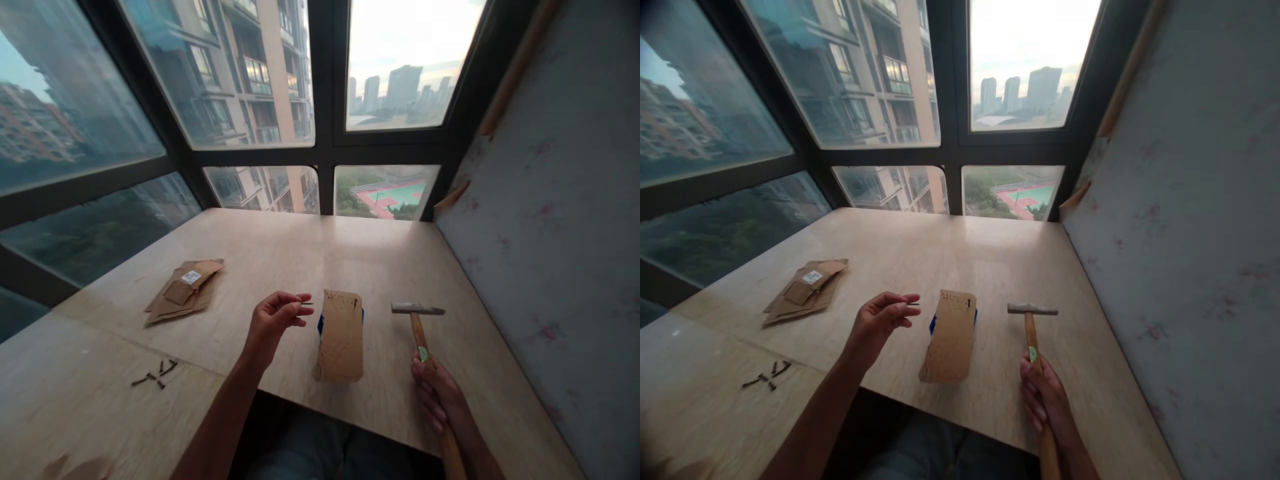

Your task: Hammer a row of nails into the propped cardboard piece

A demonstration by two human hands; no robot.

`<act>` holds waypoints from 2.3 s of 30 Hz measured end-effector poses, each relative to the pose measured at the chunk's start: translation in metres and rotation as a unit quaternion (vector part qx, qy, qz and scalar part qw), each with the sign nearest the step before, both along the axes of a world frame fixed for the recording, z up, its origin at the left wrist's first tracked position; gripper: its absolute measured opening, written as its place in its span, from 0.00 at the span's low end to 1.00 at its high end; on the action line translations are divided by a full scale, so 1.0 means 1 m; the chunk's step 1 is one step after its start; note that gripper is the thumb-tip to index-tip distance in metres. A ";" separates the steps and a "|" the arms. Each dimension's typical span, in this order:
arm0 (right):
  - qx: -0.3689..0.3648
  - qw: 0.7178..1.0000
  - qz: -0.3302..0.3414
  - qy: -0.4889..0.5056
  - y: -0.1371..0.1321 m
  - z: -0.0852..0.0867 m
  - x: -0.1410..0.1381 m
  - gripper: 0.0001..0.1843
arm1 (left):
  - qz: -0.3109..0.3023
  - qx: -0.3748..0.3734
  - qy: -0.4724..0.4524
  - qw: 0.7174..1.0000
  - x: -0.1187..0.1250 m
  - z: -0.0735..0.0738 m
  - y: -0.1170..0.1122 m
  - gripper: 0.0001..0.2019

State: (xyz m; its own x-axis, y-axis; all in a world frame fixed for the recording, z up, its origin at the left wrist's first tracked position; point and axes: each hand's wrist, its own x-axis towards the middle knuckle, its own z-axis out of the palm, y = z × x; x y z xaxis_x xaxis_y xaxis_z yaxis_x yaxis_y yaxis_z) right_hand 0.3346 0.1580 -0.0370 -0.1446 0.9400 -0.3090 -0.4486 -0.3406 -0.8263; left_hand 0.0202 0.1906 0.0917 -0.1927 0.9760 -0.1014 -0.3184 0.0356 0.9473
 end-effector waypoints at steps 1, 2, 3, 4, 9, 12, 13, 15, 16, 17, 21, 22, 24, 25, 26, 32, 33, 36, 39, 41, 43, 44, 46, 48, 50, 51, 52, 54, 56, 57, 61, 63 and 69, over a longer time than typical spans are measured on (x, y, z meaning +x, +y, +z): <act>0.000 1.000 0.002 0.000 0.000 0.000 0.000 0.22 | -0.018 -0.001 -0.006 1.000 0.005 0.000 0.005 0.12; -0.001 1.000 0.005 0.000 0.001 0.000 0.001 0.22 | -0.034 -0.002 -0.013 0.999 0.010 0.000 0.009 0.12; -0.001 1.000 0.007 0.001 0.002 0.000 0.001 0.22 | -0.049 -0.002 -0.018 0.999 0.014 -0.001 0.014 0.12; -0.001 1.000 0.009 0.002 0.002 0.000 0.001 0.23 | -0.063 -0.003 -0.024 0.998 0.018 -0.002 0.018 0.12; -0.002 1.000 0.011 0.009 0.001 0.001 0.001 0.21 | -0.095 -0.017 -0.018 0.995 0.031 -0.012 0.035 0.15; -0.006 1.000 0.006 0.013 0.001 0.003 -0.001 0.21 | -0.093 -0.004 0.029 0.995 0.037 -0.020 0.045 0.17; -0.008 1.000 0.004 0.015 0.001 0.003 -0.001 0.21 | -0.090 0.000 0.045 0.995 0.039 -0.023 0.049 0.18; -0.009 1.000 -0.001 0.020 0.001 0.002 -0.002 0.23 | -0.085 -0.001 0.055 0.995 0.042 -0.027 0.056 0.19; -0.009 1.000 -0.004 0.022 0.002 0.002 -0.002 0.23 | -0.085 -0.006 0.046 0.995 0.044 -0.028 0.058 0.20; -0.009 1.000 -0.007 0.024 0.002 0.001 -0.003 0.23 | -0.086 -0.015 0.027 0.996 0.044 -0.029 0.061 0.20; -0.008 0.999 -0.014 0.030 0.002 -0.002 -0.003 0.21 | -0.086 -0.062 -0.063 0.992 0.042 -0.031 0.065 0.22; -0.008 0.999 -0.015 0.031 0.002 -0.002 -0.003 0.21 | -0.085 -0.068 -0.075 0.991 0.041 -0.031 0.065 0.23; -0.009 0.999 -0.017 0.033 0.002 -0.002 -0.003 0.20 | -0.084 -0.070 -0.079 0.991 0.039 -0.031 0.064 0.24; -0.010 0.999 -0.019 0.033 0.002 -0.002 -0.003 0.20 | -0.083 -0.067 -0.073 0.992 0.038 -0.031 0.063 0.25; -0.011 0.999 -0.021 0.034 0.002 -0.002 -0.003 0.20 | -0.082 -0.062 -0.065 0.993 0.038 -0.031 0.063 0.25; -0.012 0.999 -0.036 0.032 0.002 0.000 -0.003 0.21 | -0.078 -0.031 -0.041 0.996 0.038 -0.029 0.063 0.24; -0.012 0.999 -0.037 0.031 0.002 -0.001 -0.003 0.21 | -0.080 -0.028 -0.041 0.996 0.038 -0.028 0.063 0.23; -0.011 0.999 -0.037 0.032 0.002 -0.001 -0.002 0.21 | -0.088 -0.022 -0.048 0.995 0.037 -0.028 0.064 0.22; -0.009 0.999 -0.034 0.035 0.002 0.001 -0.002 0.21 | -0.082 -0.021 -0.056 0.995 0.037 -0.029 0.064 0.21; -0.007 0.999 -0.033 0.037 0.003 0.003 -0.003 0.22 | -0.078 -0.024 -0.061 0.995 0.037 -0.029 0.064 0.20; -0.006 0.999 -0.033 0.039 0.003 0.005 -0.004 0.22 | -0.079 -0.024 -0.062 0.995 0.037 -0.030 0.065 0.19; -0.006 0.999 -0.034 0.040 0.003 0.006 -0.004 0.22 | -0.082 -0.023 -0.058 0.995 0.037 -0.031 0.065 0.19; -0.005 0.999 -0.035 0.040 0.003 0.008 -0.005 0.23 | -0.087 -0.015 -0.030 0.996 0.037 -0.032 0.065 0.17; -0.005 0.999 -0.035 0.041 0.004 0.009 -0.005 0.23 | -0.086 -0.002 0.017 0.996 0.037 -0.033 0.066 0.16; -0.006 0.998 -0.036 0.041 0.004 0.008 -0.005 0.23 | -0.081 0.011 0.054 0.995 0.037 -0.032 0.065 0.15; -0.007 0.998 -0.036 0.041 0.004 0.008 -0.005 0.23 | -0.080 0.015 0.064 0.995 0.038 -0.032 0.065 0.14; -0.008 0.998 -0.036 0.041 0.004 0.008 -0.005 0.23 | -0.081 0.018 0.068 0.994 0.038 -0.031 0.065 0.14; -0.009 0.999 -0.035 0.040 0.004 0.008 -0.004 0.23 | -0.083 0.020 0.075 0.994 0.038 -0.030 0.066 0.14; -0.010 0.999 -0.034 0.040 0.005 0.008 -0.005 0.22 | -0.084 0.017 0.073 0.994 0.039 -0.031 0.067 0.13; -0.011 0.999 -0.033 0.040 0.005 0.008 -0.005 0.22 | -0.084 0.012 0.064 0.994 0.039 -0.031 0.067 0.12; -0.010 0.999 -0.028 0.042 0.005 0.009 -0.004 0.21 | -0.092 -0.016 -0.005 0.996 0.040 -0.030 0.070 0.11; -0.010 0.999 -0.023 0.044 0.005 0.009 -0.004 0.21 | -0.089 -0.018 0.000 0.996 0.040 -0.030 0.070 0.11; -0.011 0.998 -0.024 0.049 0.005 0.010 -0.004 0.22 | -0.080 0.048 0.199 0.975 0.038 -0.034 0.074 0.10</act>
State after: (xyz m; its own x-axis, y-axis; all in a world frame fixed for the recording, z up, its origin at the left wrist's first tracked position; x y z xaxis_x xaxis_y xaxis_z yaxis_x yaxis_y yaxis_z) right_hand 0.3306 0.1632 -0.0266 -0.1311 0.9397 -0.3158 -0.5431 -0.3345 -0.7701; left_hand 0.0585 0.2646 0.0578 -0.0424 0.9982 0.0428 0.0784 -0.0393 0.9961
